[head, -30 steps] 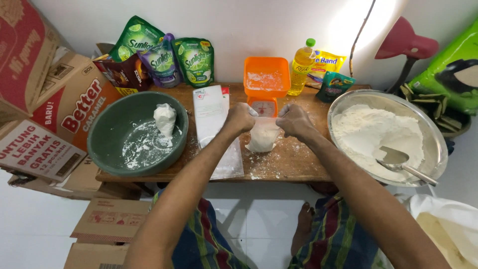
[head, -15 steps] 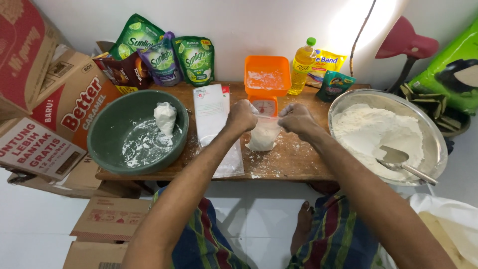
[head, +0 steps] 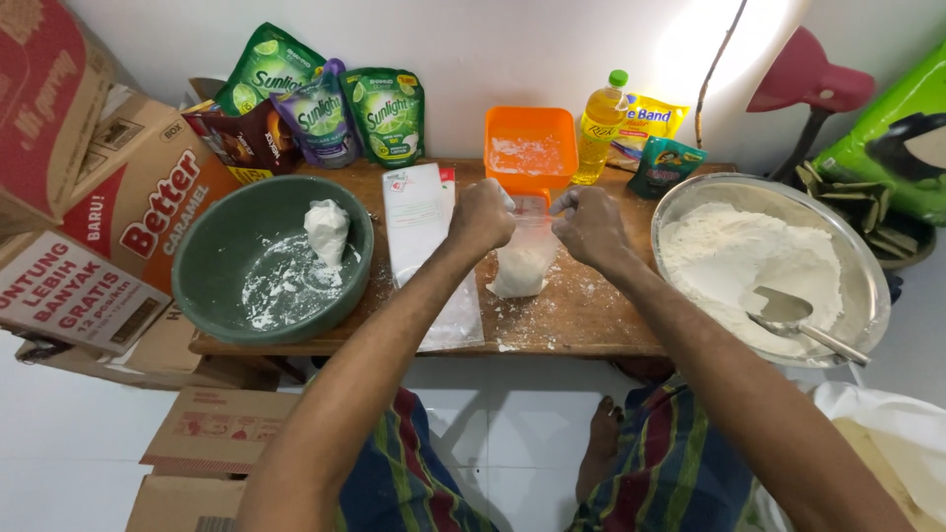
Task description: Measuring and mixing flour using a bowl and a scale
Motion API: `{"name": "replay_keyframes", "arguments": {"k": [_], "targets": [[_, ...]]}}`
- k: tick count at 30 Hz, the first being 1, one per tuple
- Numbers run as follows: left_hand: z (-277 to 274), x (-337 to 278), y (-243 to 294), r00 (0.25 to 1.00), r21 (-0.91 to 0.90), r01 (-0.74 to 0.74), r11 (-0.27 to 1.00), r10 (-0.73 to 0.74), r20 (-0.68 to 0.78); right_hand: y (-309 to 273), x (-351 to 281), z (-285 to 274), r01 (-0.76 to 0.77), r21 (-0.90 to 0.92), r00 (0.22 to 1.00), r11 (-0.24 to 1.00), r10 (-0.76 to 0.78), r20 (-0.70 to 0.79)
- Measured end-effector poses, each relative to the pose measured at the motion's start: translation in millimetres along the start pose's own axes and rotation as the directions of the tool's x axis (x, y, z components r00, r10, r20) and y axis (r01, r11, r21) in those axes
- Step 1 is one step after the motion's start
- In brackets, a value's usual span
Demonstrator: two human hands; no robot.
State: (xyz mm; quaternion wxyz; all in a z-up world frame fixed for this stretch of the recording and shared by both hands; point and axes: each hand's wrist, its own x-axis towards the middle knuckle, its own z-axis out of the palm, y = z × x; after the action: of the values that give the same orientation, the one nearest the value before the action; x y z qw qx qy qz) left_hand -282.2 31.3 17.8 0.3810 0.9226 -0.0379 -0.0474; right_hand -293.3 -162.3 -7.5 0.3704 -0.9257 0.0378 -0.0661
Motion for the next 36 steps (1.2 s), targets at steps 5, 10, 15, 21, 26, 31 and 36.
{"name": "replay_keyframes", "arguments": {"k": [5, 10, 15, 21, 26, 31, 36], "targets": [[-6.5, -2.7, 2.6, 0.996, 0.238, 0.063, 0.969, -0.078, 0.053, -24.1, -13.5, -2.6, -0.028, -0.031, 1.000, 0.999, 0.028, -0.009], [-8.7, -0.7, 10.0, 0.991, 0.201, 0.099, 0.975, -0.114, 0.063, -22.1, -17.4, -0.9, -0.049, -0.041, 0.998, 0.998, 0.047, -0.045], [-10.6, -3.1, 15.6, 0.983, 0.085, 0.164, 0.983, -0.170, 0.070, -19.2, -16.1, -0.2, -0.024, -0.034, 0.997, 0.999, 0.021, -0.072], [-6.9, 0.1, -8.9, 0.996, -0.110, 0.022, 0.994, -0.032, -0.087, -5.4, -8.4, 5.1, -0.073, 0.007, 0.995, 0.997, 0.074, -0.061], [-44.5, -60.7, -4.8, 0.908, -0.157, -0.320, 0.934, 0.350, 0.229, 12.1, -1.1, 12.6, -0.123, 0.162, 0.989, 0.979, 0.134, -0.060], [-16.7, -42.8, -24.7, 0.900, -0.077, -0.391, 0.917, 0.399, 0.179, -10.2, -17.1, 3.6, -0.106, 0.400, 0.987, 0.910, 0.146, -0.069], [11.1, -23.8, -27.4, 0.914, -0.072, -0.401, 0.913, 0.404, 0.038, -17.3, -34.5, 4.1, -0.108, 0.681, 0.992, 0.724, 0.119, 0.032]]}}
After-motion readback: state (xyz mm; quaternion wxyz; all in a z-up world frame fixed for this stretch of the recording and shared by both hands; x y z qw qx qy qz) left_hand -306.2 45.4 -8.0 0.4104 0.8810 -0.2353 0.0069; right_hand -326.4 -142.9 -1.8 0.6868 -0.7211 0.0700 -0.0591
